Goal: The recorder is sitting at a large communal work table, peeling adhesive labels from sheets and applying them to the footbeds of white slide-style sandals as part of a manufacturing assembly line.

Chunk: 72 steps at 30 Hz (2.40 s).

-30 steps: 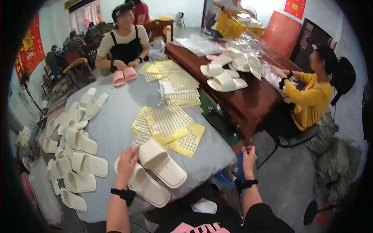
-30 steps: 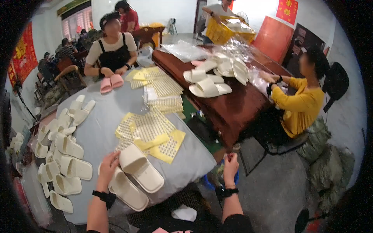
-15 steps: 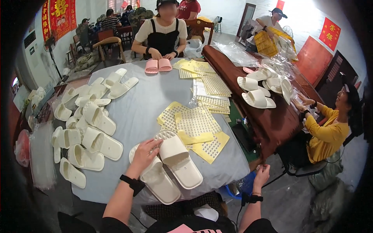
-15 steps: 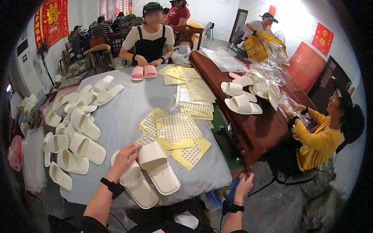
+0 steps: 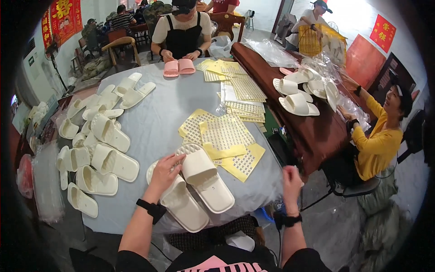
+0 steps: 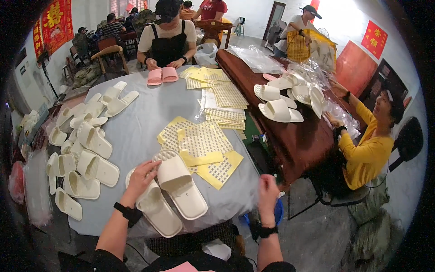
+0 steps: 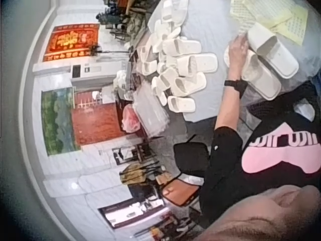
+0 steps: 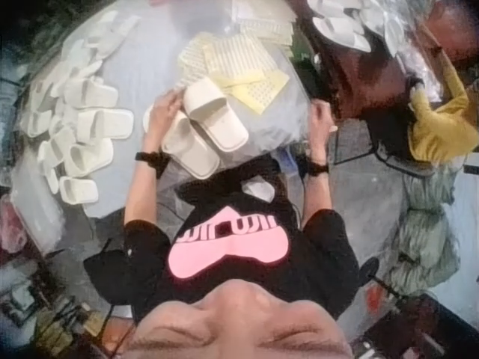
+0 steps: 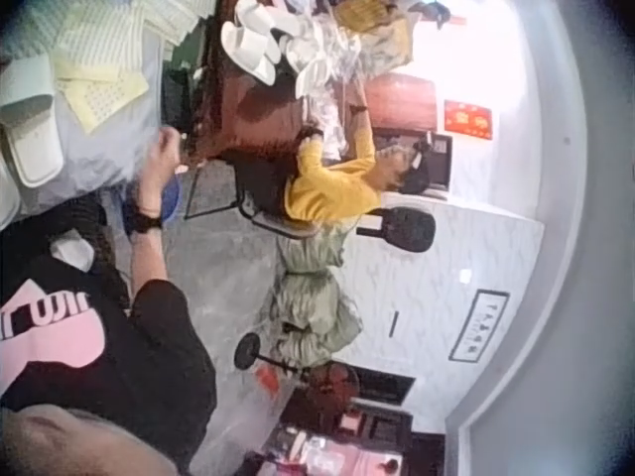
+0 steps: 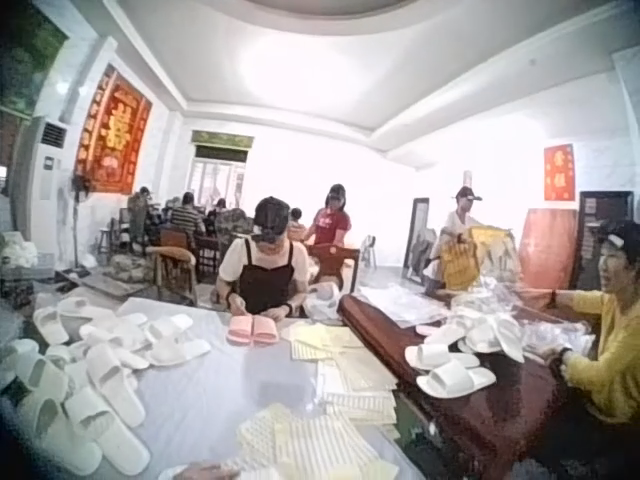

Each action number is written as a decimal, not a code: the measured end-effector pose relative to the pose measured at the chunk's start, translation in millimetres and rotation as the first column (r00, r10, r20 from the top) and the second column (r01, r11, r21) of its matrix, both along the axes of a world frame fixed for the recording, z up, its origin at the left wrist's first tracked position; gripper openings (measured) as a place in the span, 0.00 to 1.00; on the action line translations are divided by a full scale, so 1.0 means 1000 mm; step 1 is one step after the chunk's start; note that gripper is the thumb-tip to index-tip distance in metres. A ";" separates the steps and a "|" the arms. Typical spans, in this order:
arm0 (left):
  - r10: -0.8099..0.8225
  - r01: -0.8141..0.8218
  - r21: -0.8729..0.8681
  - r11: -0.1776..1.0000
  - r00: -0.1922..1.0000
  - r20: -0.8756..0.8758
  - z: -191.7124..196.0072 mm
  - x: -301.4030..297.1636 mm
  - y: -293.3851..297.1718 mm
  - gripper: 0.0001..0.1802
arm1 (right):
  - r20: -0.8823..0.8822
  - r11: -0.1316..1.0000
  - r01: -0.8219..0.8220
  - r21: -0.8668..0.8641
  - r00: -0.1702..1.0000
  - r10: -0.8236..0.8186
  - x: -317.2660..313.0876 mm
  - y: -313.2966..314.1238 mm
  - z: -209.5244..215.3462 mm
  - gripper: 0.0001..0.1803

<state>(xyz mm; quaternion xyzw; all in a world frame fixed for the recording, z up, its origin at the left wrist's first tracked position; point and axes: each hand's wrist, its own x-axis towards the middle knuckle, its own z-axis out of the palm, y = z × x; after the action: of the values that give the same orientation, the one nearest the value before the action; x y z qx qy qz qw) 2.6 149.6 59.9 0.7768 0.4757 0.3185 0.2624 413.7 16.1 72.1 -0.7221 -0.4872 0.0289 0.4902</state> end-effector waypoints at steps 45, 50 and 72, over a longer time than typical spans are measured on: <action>-0.008 0.010 0.089 0.996 1.000 -0.026 -0.004 -0.002 -0.002 0.21 | 0.218 0.841 -0.495 -0.216 0.816 0.536 -0.080 0.163 -0.052 0.06; -0.002 0.002 0.080 0.997 1.000 -0.006 -0.007 -0.004 -0.004 0.21 | 0.179 0.841 -0.509 -0.183 0.824 0.537 -0.086 0.161 -0.048 0.06; -0.003 0.007 0.103 0.995 0.999 -0.037 -0.004 -0.005 -0.003 0.21 | 0.121 0.835 -0.508 -0.211 0.834 0.538 -0.090 0.161 -0.039 0.05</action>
<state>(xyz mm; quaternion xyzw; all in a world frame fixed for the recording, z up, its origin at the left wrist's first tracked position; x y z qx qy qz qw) -2.4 147.1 56.1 0.7963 0.4614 0.3275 0.2139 323.8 176.9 33.5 -0.5993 -0.7036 0.1400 0.3552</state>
